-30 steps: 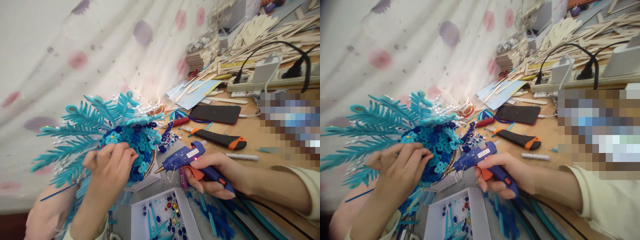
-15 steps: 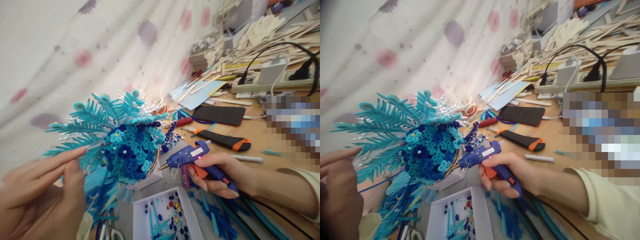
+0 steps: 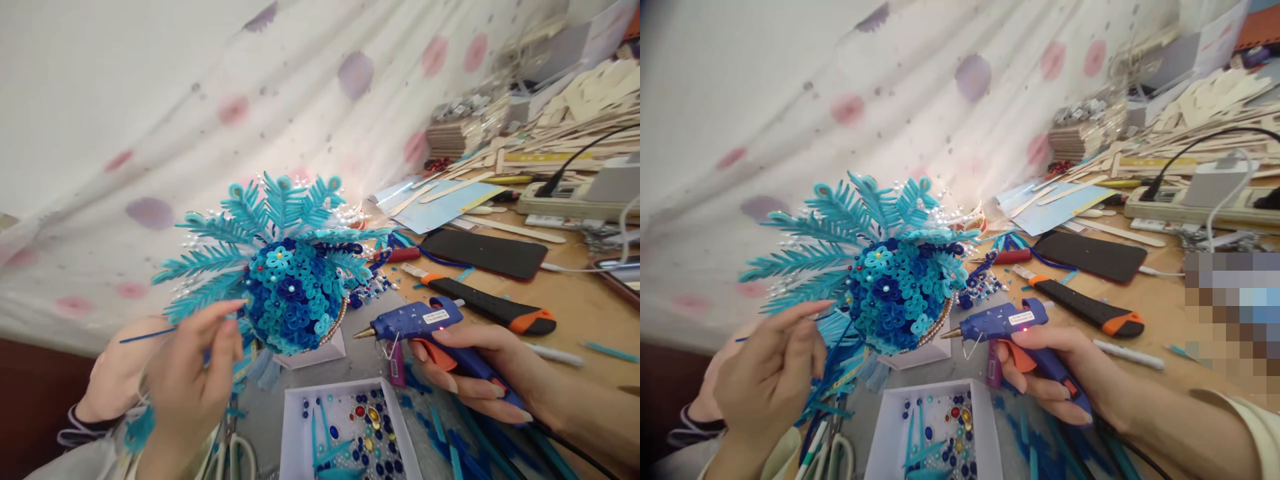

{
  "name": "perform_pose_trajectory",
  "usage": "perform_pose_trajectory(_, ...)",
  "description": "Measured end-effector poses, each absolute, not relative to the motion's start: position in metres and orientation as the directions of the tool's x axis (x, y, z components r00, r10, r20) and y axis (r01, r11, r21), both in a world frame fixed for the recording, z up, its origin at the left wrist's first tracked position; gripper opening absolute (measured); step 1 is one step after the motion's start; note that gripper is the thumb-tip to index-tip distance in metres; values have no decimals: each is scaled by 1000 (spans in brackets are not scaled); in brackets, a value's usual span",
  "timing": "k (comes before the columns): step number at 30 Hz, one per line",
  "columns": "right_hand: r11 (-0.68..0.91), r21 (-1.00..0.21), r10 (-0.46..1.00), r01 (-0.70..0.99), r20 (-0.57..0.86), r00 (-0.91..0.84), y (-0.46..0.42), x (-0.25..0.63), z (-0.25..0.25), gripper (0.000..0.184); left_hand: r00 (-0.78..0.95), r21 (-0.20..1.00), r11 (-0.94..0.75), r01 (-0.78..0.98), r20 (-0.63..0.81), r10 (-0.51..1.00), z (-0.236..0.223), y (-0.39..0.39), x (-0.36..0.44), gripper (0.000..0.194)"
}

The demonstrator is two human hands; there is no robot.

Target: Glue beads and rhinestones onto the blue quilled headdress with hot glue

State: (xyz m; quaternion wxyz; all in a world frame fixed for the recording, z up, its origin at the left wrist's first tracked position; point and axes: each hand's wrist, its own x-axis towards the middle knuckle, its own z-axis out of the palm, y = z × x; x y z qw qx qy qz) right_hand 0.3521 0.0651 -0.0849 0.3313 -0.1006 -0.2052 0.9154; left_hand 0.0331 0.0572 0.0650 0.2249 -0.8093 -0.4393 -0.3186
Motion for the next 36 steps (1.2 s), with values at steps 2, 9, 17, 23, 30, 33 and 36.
perform_pose_trajectory(2,-702,-435,643,-564,-48,-764,65,352,-85,23,487,-134,-563,816,685,542,64,59,38,19)
perform_pose_trajectory(9,-694,-491,654,-526,-125,-746,64,353,-79,28,522,-304,-487,819,748,410,58,76,69,4)
perform_pose_trajectory(17,-695,-479,657,-537,-119,-745,62,355,-95,30,543,-360,-450,817,744,391,52,86,76,5)
perform_pose_trajectory(23,-682,-472,671,-558,-99,-735,63,354,-93,26,596,-448,-407,796,698,398,49,87,75,6)
perform_pose_trajectory(30,-686,-491,664,-537,-121,-738,64,351,-81,28,643,-544,-343,766,659,389,46,84,79,7)
perform_pose_trajectory(33,-687,-499,665,-528,-141,-733,62,352,-78,29,688,-608,-322,725,634,354,45,82,80,10)
perform_pose_trajectory(36,-680,-508,668,-529,-130,-733,62,352,-80,28,720,-657,-296,694,629,293,43,82,78,12)
